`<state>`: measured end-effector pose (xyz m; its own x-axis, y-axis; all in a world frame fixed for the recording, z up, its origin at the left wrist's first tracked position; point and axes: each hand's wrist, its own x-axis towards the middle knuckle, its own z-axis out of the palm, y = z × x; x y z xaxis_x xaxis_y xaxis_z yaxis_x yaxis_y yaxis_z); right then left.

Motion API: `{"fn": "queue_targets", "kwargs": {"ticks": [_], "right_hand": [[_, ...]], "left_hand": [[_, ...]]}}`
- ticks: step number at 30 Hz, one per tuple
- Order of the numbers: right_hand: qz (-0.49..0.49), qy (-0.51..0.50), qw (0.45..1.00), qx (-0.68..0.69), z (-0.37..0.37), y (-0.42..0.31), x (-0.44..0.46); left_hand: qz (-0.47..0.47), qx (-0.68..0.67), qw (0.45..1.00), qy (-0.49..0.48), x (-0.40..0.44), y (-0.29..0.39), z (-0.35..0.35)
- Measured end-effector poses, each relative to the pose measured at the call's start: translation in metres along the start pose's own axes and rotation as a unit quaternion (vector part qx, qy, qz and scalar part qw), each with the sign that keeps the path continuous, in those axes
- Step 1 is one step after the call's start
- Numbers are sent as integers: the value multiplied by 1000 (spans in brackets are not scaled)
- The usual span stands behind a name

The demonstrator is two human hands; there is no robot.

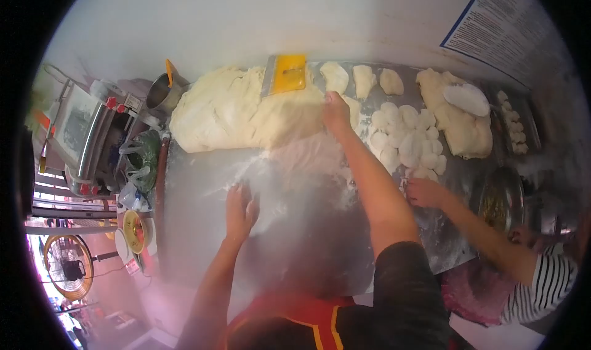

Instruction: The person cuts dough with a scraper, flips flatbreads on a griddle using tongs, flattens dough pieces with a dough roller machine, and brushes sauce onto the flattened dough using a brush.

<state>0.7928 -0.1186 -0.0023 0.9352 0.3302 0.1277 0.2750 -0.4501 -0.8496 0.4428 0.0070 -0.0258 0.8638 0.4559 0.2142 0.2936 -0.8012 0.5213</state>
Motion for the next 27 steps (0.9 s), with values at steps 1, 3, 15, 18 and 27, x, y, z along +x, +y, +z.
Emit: {"fn": "queue_targets", "kwargs": {"ticks": [1,3,15,18,27], "right_hand": [[12,-3,1000,5,8,-3,13],[-9,-27,999,-18,25,-5,35],[320,-133,867,359,78,-63,99],[268,-146,865,398,31,-69,66],[172,-74,976,108,-138,-7,-116]], "left_hand": [[-7,1,1000,-4,1,2,0],[2,7,1000,-6,2,2,2],[40,-23,998,-53,67,19,6],[85,2,995,-46,87,25,21],[118,-26,993,-16,153,39,40]]}}
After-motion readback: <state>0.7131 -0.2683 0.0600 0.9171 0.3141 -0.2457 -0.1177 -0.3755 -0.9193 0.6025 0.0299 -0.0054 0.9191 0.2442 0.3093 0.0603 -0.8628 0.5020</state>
